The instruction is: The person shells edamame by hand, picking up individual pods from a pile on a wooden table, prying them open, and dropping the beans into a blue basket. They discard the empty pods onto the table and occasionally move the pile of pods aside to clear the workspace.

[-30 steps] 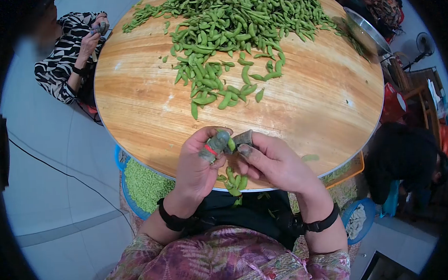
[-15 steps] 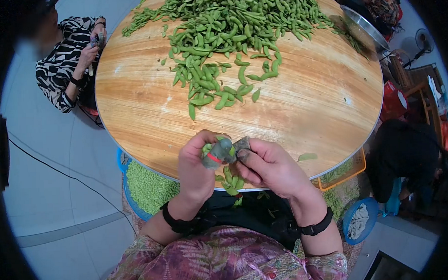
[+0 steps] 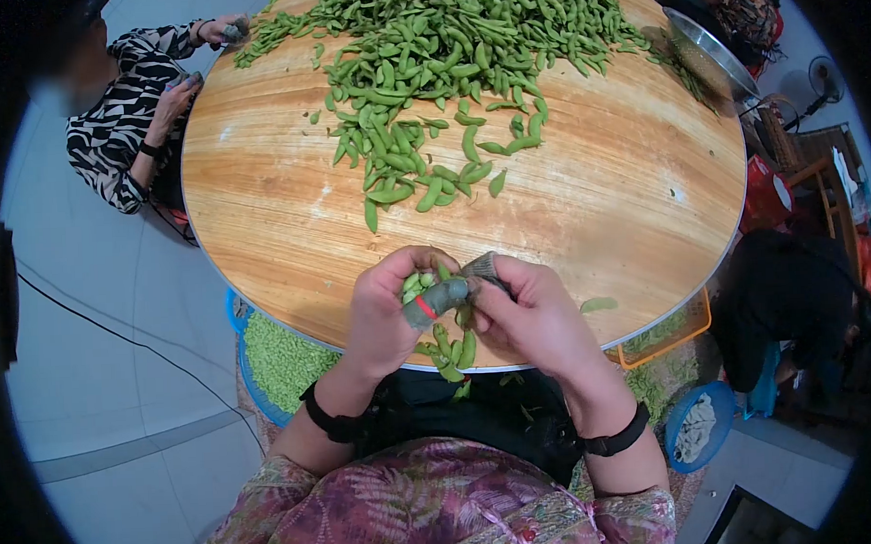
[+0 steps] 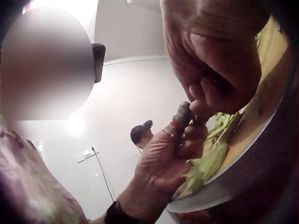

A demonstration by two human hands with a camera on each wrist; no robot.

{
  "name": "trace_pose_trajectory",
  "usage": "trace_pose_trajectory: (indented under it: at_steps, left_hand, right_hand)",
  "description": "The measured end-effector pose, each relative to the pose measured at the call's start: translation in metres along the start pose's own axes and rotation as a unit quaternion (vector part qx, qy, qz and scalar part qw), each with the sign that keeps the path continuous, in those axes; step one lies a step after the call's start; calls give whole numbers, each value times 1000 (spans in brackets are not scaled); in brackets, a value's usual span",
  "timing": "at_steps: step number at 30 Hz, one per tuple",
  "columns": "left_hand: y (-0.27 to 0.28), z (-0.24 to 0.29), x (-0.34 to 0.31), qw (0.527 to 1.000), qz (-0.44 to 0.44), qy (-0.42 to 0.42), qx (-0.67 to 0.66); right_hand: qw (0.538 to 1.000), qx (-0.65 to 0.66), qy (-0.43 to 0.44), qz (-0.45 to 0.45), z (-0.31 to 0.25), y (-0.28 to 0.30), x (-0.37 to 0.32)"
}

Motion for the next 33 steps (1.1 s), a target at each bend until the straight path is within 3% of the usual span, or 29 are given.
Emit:
trace_pose_trajectory:
  at_steps: [3,5,6,8,9,10,11,12,14,15,17,18,19,21,22,23,24,26,30,32,33]
  left_hand:
    - [5,6,1,995,-29,-47,82]
    - [6,-4,2,990,-71,28,-116]
    - [9,-6,2,990,-71,28,-117]
    - [15,-11,1,975,-66,42,-207]
    - [16,-12,1,975,-65,42,-207]
    - [19,-15,1,965,-27,59,-255]
    - [23,-19,1,950,10,76,-302]
    - [23,-23,1,949,-1,86,-304]
    - [18,-19,0,950,-25,80,-302]
    - [16,-15,0,950,-49,75,-300]
    - [18,-16,0,943,-49,86,-317]
    - [18,-18,-2,936,-49,98,-335]
    - [19,-19,-3,935,-47,98,-337]
    - [22,-22,-3,983,-8,89,-160]
    - [18,-22,-2,983,-9,90,-161]
    - [16,-14,-1,999,6,30,-25]
    - [14,-4,-1,993,20,-31,113]
    - [8,6,-4,986,20,-46,156]
    - [4,17,-9,967,15,-74,243]
    - [4,18,-10,966,15,-69,250]
    - [0,23,-11,947,-22,-121,298]
  right_hand:
    - [991,108,-65,-39,0,-1,1]
    - [974,194,-81,-85,1,-5,2]
    - [974,193,-82,-86,-1,-3,4]
    - [991,-19,-52,-119,-8,-1,13]
    - [991,-19,-52,-120,-11,1,23]
    - [979,-190,60,-46,-29,9,37]
    - [920,-352,170,29,-49,12,46]
    - [919,-353,171,30,-53,11,58]
    - [802,-556,205,80,-62,5,73]
    - [801,-555,208,80,-64,3,73]
    - [740,-647,178,41,-56,-6,69]
    - [740,-648,179,39,-53,-6,64]
    - [765,-610,196,62,-53,-2,56]
    - [789,-572,210,84,-48,7,44]
    - [879,-437,179,63,-40,15,41]
    - [945,-291,144,42,-32,18,37]
    - [945,-290,142,44,-30,15,31]
    - [979,-158,129,-3,-29,4,20]
    - [962,-259,87,9,-30,6,12]
    - [994,-105,37,-5,-15,5,13]
    - [994,-105,37,-6,-12,5,13]
Point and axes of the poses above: each hand's wrist, its own x-axis towards the middle knuckle, its own y-axis out of the back of the hand, z = x × y, the point moved 6 cm from there along x, towards the middle knuckle, and after that the axes turned 6 degrees about -x, right-handed, at the moved point
